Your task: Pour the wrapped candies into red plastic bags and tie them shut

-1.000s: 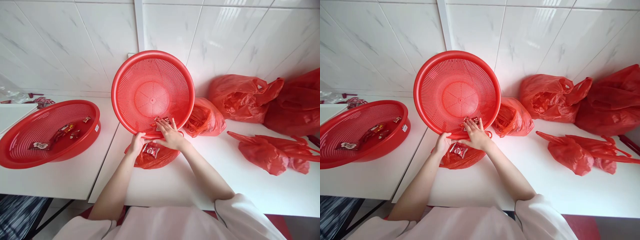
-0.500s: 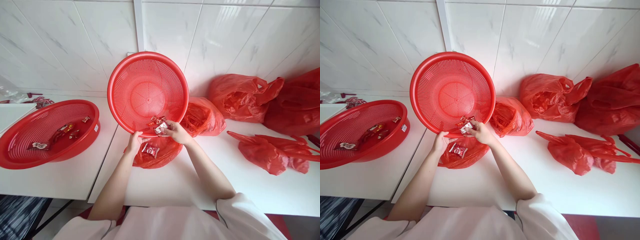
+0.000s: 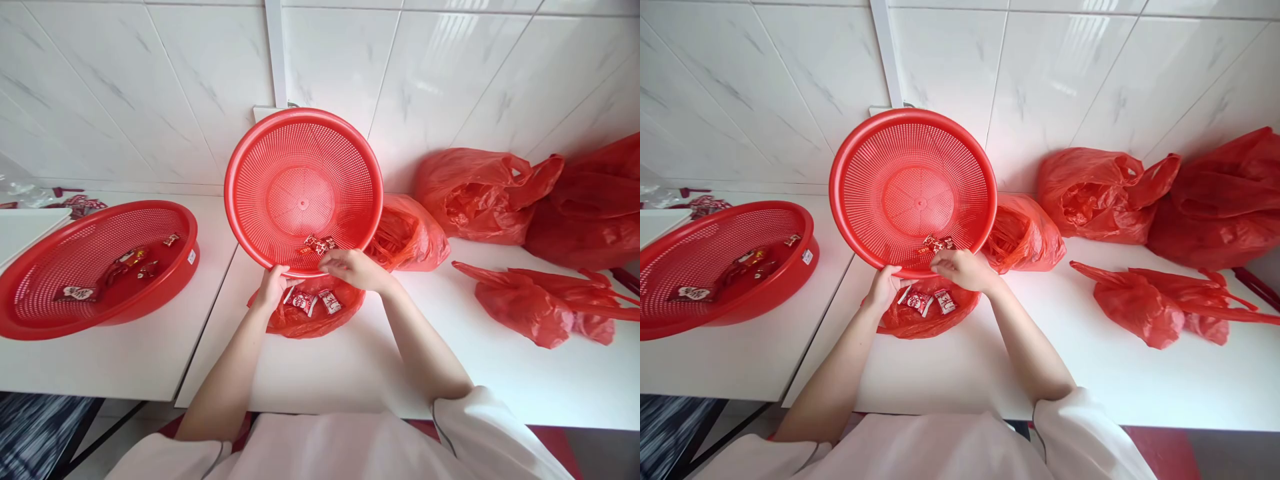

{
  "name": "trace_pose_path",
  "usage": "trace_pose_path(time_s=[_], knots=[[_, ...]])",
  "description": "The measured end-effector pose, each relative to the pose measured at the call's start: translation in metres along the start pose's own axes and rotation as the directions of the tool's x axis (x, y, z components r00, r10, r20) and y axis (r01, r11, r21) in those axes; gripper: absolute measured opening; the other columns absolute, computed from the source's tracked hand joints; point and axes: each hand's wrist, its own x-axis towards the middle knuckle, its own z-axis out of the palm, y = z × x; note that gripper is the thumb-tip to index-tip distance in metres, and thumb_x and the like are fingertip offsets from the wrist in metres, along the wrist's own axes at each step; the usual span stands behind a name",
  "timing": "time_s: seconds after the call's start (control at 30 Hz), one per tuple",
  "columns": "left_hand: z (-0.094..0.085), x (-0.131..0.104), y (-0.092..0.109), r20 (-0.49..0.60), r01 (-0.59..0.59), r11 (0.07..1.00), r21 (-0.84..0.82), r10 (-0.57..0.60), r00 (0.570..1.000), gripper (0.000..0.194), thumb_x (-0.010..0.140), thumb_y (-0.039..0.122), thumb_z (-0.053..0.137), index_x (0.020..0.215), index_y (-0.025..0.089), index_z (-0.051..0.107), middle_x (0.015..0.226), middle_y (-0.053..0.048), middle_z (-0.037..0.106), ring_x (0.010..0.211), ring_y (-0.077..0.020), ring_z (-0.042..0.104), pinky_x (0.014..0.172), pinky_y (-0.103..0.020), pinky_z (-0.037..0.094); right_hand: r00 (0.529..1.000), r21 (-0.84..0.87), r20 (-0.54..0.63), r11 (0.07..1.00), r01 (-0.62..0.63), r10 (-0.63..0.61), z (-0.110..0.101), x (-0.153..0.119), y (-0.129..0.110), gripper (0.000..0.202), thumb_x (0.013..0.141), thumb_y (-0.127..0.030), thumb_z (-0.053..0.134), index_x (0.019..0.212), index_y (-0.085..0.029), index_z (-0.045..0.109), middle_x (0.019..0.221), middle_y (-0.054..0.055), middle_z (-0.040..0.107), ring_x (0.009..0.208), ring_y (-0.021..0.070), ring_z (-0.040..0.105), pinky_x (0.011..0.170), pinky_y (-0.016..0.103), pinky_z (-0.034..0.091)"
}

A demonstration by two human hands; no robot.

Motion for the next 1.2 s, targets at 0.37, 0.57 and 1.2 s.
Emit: trace_pose_path(time_s=[0.37,0.57,1.2], knots=[[0.015,-0.01,-0.003,0.09,0.089,0.996,0.006,-0.089,0.992,0.015,0.074,0.024,0.058,0.085,0.019,0.066,0.101,-0.006,0.071,0.104,-0.029,0.063,0.088,-0.044,0.055,0.999,-0.5,-0.018,0.866,0.026,-0.041,0.027,0.012,0.018,0.052,0.09,-0.052,0.05,0.127,-0.016,0.057,0.122,0.014,0.063,0.121,0.0284,0.053,0.114,0.058,0.001],[0.003,0.001,-0.004,0.012,0.054,0.998,-0.033,-0.054,0.998,0.022,0.074,0.024,0.055,0.089,0.012,0.064,0.095,-0.01,0.07,0.099,-0.0271,0.064,0.086,-0.046,0.054,0.992,-0.182,-0.078,0.98,0.082,-0.098,0.013,0.01,0.007,0.028,0.086,-0.023,0.059,0.113,-0.02,0.065,0.101,0.006,0.071,0.092,0.0178,0.066,0.084,0.03,0.049],[-0.005,0.002,0.003,0.003,-0.018,1.0,-0.021,0.018,1.0,0.024,0.077,0.025,0.054,0.096,0.014,0.062,0.109,-0.01,0.067,0.104,-0.0271,0.062,0.087,-0.047,0.054,0.985,-0.231,-0.174,0.973,-0.032,-0.009,0.021,0.012,0.0,0.023,0.094,-0.034,0.047,0.094,-0.017,0.063,0.086,0.006,0.07,0.077,0.016,0.064,0.075,0.029,0.048]])
